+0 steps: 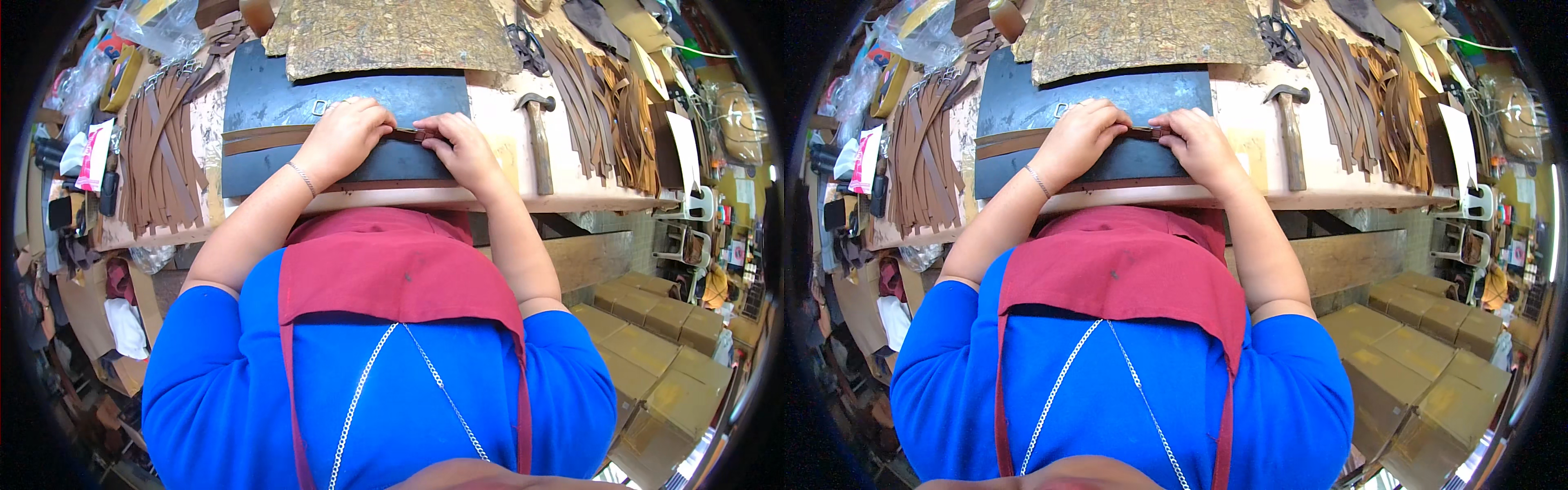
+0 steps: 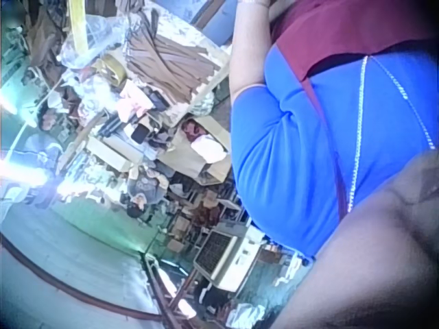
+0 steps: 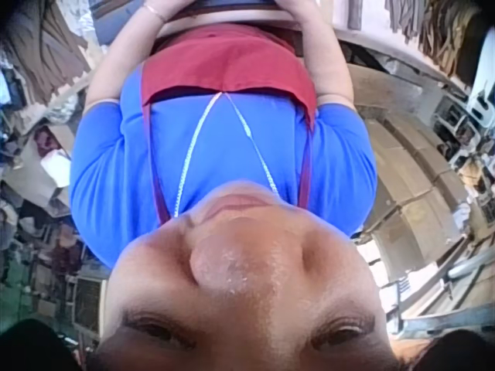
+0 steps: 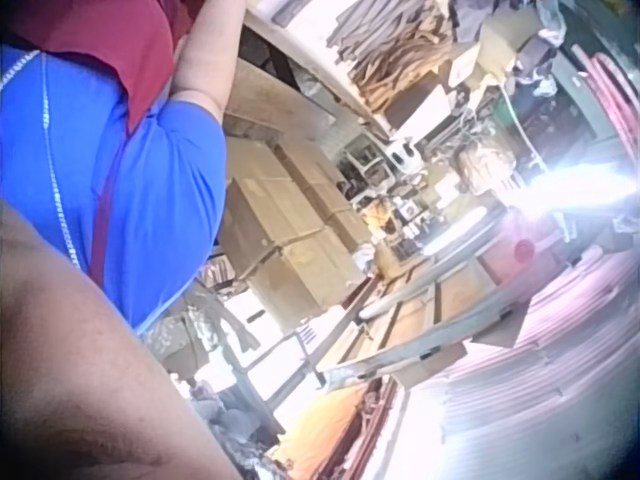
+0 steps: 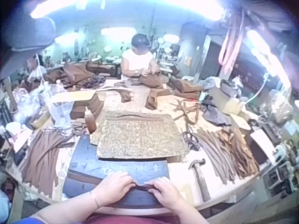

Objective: The person attaches metal buckles to leather strips, folding and pressing the leather ends together by hand and striking them with a hammer.

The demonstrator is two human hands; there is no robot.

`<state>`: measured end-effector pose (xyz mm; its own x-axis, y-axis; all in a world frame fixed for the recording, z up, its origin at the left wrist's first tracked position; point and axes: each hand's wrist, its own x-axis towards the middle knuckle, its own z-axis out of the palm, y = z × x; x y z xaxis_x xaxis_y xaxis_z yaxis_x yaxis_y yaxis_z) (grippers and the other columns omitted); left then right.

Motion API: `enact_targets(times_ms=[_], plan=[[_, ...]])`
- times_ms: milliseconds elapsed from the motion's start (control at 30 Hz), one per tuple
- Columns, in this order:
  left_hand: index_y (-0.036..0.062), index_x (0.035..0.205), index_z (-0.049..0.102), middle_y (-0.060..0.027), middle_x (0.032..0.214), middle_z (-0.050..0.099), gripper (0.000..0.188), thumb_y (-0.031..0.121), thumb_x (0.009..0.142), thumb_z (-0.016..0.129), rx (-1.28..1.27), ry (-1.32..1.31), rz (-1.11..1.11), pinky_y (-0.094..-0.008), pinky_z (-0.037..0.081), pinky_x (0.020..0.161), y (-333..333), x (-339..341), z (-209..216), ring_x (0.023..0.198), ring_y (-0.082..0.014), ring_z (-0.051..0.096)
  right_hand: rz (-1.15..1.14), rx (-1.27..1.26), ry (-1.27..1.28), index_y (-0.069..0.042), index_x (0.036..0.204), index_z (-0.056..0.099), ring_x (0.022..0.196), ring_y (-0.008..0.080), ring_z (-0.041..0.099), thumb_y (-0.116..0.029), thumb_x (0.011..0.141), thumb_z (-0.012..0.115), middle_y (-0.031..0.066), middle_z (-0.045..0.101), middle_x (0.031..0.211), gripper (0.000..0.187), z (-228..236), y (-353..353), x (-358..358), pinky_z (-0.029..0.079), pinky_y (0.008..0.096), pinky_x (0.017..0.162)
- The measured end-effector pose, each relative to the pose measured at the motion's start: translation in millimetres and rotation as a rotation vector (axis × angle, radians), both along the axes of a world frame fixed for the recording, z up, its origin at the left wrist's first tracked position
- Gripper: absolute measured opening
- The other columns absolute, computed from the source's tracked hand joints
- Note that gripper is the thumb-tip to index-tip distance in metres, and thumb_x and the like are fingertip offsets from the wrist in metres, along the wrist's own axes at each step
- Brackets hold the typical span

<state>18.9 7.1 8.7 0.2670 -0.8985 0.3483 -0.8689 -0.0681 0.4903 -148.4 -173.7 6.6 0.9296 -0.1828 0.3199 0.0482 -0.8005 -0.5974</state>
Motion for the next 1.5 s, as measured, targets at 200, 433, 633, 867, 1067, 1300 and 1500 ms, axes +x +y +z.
enact_targets(times_ms=[200, 433, 633, 867, 1067, 1300, 1500], plan=[[0.0087, 0.101, 0.070, -0.0089, 0.096, 0.068, 0.010, 0.014, 0.092, 0.068, -0.068, -0.036, 0.033, -0.0415, 0.049, 0.086, -0.2, 2.5, -2.4, 0.096, -0.0307, 0.064, -0.048, 0.227, 0.050, -0.004, 0.108, 0.071, 0.095, 0.0315, 0.066, -0.002, 0.087, 0.072, 0.0121, 0.070, 0.098, 0.021, -4.6, -6.9, 3.8, 0.053, 0.0403, 0.086], [0.0130, 0.102, 0.070, -0.0050, 0.090, 0.067, 0.012, 0.019, 0.091, 0.071, -0.137, -0.159, 0.056, -0.0396, 0.051, 0.078, 7.2, -7.1, 12.7, 0.088, -0.0282, 0.066, -0.065, 0.276, -0.061, -0.002, 0.098, 0.071, 0.091, 0.0267, 0.068, 0.000, 0.087, 0.071, 0.0121, 0.069, 0.096, 0.012, 0.6, -2.0, 6.1, 0.055, 0.0349, 0.082], [0.0150, 0.104, 0.071, -0.0021, 0.093, 0.068, 0.014, 0.015, 0.090, 0.070, -0.118, -0.199, 0.061, -0.0382, 0.051, 0.074, 9.1, -3.0, 22.7, 0.085, -0.0261, 0.067, 0.003, 0.366, -0.287, -0.002, 0.094, 0.070, 0.092, 0.0259, 0.068, 0.002, 0.085, 0.072, 0.0109, 0.068, 0.097, 0.011, 4.9, 5.0, 11.6, 0.055, 0.0339, 0.083], [0.0133, 0.125, 0.069, -0.0058, 0.098, 0.067, 0.034, 0.015, 0.091, 0.069, -0.143, -0.288, 0.139, -0.0396, 0.052, 0.078, 9.7, 8.1, 24.3, 0.091, -0.0264, 0.065, -0.190, 0.096, -0.014, -0.008, 0.099, 0.071, 0.099, 0.0301, 0.063, -0.016, 0.082, 0.082, 0.0094, 0.066, 0.103, 0.022, 1.7, 11.1, 12.6, 0.052, 0.0398, 0.087], [0.0112, 0.130, 0.067, -0.0064, 0.115, 0.065, 0.034, 0.021, 0.097, 0.066, -0.011, -0.291, 0.122, -0.0401, 0.050, 0.090, -0.5, -5.4, -1.9, 0.108, -0.0284, 0.059, -0.011, -0.149, 0.097, -0.011, 0.101, 0.071, 0.102, 0.0329, 0.059, -0.025, 0.080, 0.082, 0.0094, 0.063, 0.103, 0.027, 1.1, 14.0, 9.4, 0.048, 0.0444, 0.090], [0.0174, 0.129, 0.068, -0.0032, 0.118, 0.065, 0.034, 0.019, 0.095, 0.067, -0.082, -0.295, 0.136, -0.0427, 0.045, 0.097, 2.3, -3.9, -1.3, 0.113, -0.0270, 0.057, 0.055, -0.087, 0.095, -0.005, 0.101, 0.069, 0.098, 0.0318, 0.061, -0.009, 0.081, 0.075, 0.0124, 0.062, 0.101, 0.021, 9.1, 3.4, -7.2, 0.051, 0.0407, 0.089], [0.0167, 0.121, 0.073, -0.0032, 0.120, 0.064, 0.028, 0.026, 0.095, 0.068, -0.074, -0.213, 0.117, -0.0434, 0.042, 0.100, 4.1, -11.7, 7.8, 0.116, -0.0269, 0.056, 0.045, -0.035, 0.166, -0.003, 0.105, 0.066, 0.096, 0.0300, 0.062, -0.004, 0.081, 0.072, 0.0123, 0.059, 0.101, 0.025, 14.9, 0.8, -8.6, 0.053, 0.0383, 0.086]])
